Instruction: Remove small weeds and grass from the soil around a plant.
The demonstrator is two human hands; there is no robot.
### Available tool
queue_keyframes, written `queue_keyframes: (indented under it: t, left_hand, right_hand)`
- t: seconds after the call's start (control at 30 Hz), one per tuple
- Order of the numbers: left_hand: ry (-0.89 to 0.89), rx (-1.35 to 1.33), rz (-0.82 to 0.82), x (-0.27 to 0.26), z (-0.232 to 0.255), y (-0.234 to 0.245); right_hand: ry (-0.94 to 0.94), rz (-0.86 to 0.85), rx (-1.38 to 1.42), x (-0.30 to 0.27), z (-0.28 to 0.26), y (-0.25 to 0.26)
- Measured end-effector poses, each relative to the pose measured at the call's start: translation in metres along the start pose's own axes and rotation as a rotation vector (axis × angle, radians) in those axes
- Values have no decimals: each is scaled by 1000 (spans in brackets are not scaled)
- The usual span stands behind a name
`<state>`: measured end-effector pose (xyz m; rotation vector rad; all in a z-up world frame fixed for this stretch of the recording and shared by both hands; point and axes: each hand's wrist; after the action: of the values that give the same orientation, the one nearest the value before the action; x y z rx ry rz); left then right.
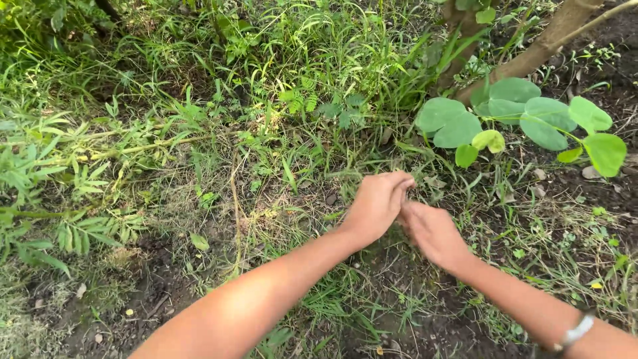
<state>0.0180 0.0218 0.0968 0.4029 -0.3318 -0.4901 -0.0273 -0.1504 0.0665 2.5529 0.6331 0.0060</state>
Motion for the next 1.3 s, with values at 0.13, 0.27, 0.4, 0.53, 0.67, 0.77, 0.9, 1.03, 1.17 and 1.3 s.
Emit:
queue_keyframes:
  t: [0.13,0.27,0.4,0.53,0.67,0.77,0.9,1.03,1.17,1.3]
  left_hand:
    - [-1,-84,45,17,20,-25]
    - [169,-358,-14,39,23,-71]
    - [111,-266,-101,56,34,-122]
    - [-56,-133,-159,72,13,-196]
    - [-63,181,-560,65,37,-195]
    - [97,491,-877,52,50,-160]
    - [-30,765,-785,42,43,-101]
    - [-177,841,-521,38,15,-38]
    - [130,960,-499,13,-3,14]
    - [534,827,-543,-13,0,33]
  right_hand:
    - [-67,94,-208,-26,-19,38]
    - [-23,198,-453,-56,-17,76]
    - [-69,282,-754,-90,22,101]
    - [-212,356,-838,-121,56,119]
    - [-700,236,-977,-139,92,132]
    - [-795,157,-1072,-134,79,128]
    - [-437,361,-1451,-109,44,117]
    - [-285,371,-1656,-69,-17,93]
    - [-36,200,-1152,-41,-40,55]
    - [86,-63,-699,-22,-1,8]
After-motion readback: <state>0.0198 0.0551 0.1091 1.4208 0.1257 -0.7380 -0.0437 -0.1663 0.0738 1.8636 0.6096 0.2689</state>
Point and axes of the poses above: each hand's wrist, its own x-axis towards the middle knuckle, its own y-axis out of the back of the hand, z = x × y, and after that the axes turned 11 degrees about -z, right-handed
